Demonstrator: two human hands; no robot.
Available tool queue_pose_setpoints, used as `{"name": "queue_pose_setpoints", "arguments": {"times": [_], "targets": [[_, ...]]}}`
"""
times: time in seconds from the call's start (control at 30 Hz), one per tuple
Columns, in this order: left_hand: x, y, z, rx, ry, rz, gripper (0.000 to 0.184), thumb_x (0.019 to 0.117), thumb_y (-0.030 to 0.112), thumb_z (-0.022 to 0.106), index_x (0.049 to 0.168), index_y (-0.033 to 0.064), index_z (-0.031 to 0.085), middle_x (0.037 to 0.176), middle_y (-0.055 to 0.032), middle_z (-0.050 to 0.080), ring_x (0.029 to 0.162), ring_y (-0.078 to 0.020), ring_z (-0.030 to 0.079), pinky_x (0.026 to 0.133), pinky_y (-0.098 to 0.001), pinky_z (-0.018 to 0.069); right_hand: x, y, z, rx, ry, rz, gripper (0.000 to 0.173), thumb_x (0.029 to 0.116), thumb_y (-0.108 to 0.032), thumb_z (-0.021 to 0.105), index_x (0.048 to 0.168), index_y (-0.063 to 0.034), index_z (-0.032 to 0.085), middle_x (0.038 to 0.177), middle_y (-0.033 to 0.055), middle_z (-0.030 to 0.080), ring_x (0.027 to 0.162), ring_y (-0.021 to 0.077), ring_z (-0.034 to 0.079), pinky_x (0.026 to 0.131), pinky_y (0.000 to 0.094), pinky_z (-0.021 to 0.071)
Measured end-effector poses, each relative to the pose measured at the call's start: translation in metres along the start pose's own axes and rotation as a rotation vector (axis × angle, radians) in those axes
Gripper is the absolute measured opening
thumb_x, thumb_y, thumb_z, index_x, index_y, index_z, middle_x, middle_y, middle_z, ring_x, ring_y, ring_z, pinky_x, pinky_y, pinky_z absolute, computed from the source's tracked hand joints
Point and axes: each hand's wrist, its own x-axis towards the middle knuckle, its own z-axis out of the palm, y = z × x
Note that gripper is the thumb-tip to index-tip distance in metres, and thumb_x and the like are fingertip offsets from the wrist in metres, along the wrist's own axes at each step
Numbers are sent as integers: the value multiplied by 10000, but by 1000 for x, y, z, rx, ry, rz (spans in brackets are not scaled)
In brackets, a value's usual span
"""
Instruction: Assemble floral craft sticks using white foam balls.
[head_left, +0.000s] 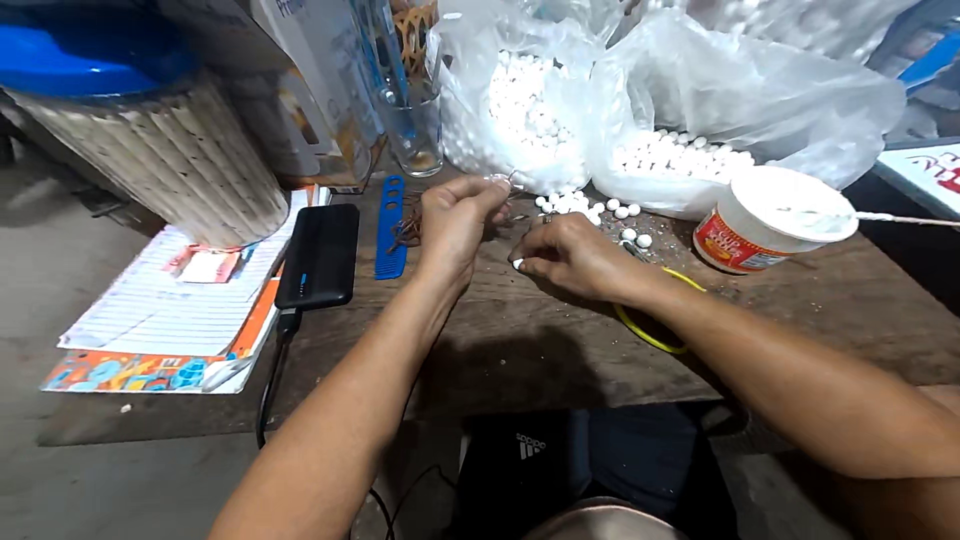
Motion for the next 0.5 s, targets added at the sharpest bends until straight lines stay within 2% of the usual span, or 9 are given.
{"name": "queue_pose_setpoints", "arguments": {"times": [0.1,0.17,0.23,0.3,0.4,0.5], "targets": [[-2,-3,1,128,2,111,125,934,-49,656,843,34,679,736,42,663,629,-20,620,648,-190,556,-9,5,-23,230,102,105,69,885,-50,715,928,-6,747,813,55,697,686,75,629,663,270,545],[-5,-6,2,206,-23,199,93,918,-46,670,856,22,680,790,34,663,670,-7,622,673,-184,558,-12,6,-38,456,277,192,126,853,2,715,979,-3,718,822,-6,704,684,20,649,664,217,576],[-8,-9,4,279,-65,300,67,912,-38,672,863,8,680,854,14,646,735,13,606,704,-160,535,-10,6,-43,696,402,243,210,850,78,686,1033,-24,704,834,-33,726,698,44,692,688,233,616],[-11,-12,7,331,-92,375,63,912,-33,677,857,-5,683,876,-3,638,784,24,605,729,-138,523,-9,9,-40,865,445,290,220,862,119,653,1010,-27,723,831,-24,735,718,71,709,714,252,623],[-14,-13,8,350,-116,436,44,908,-44,675,870,-29,689,885,-20,648,828,18,617,763,-139,527,-6,10,-42,1011,461,385,238,902,153,588,1028,2,722,848,3,747,754,84,727,754,245,624],[-16,-14,9,357,-129,468,49,909,-46,666,866,-35,686,884,-22,645,820,27,612,746,-125,520,-6,12,-44,1062,442,431,236,930,138,549,1019,0,718,831,7,743,729,80,722,728,233,621]]}}
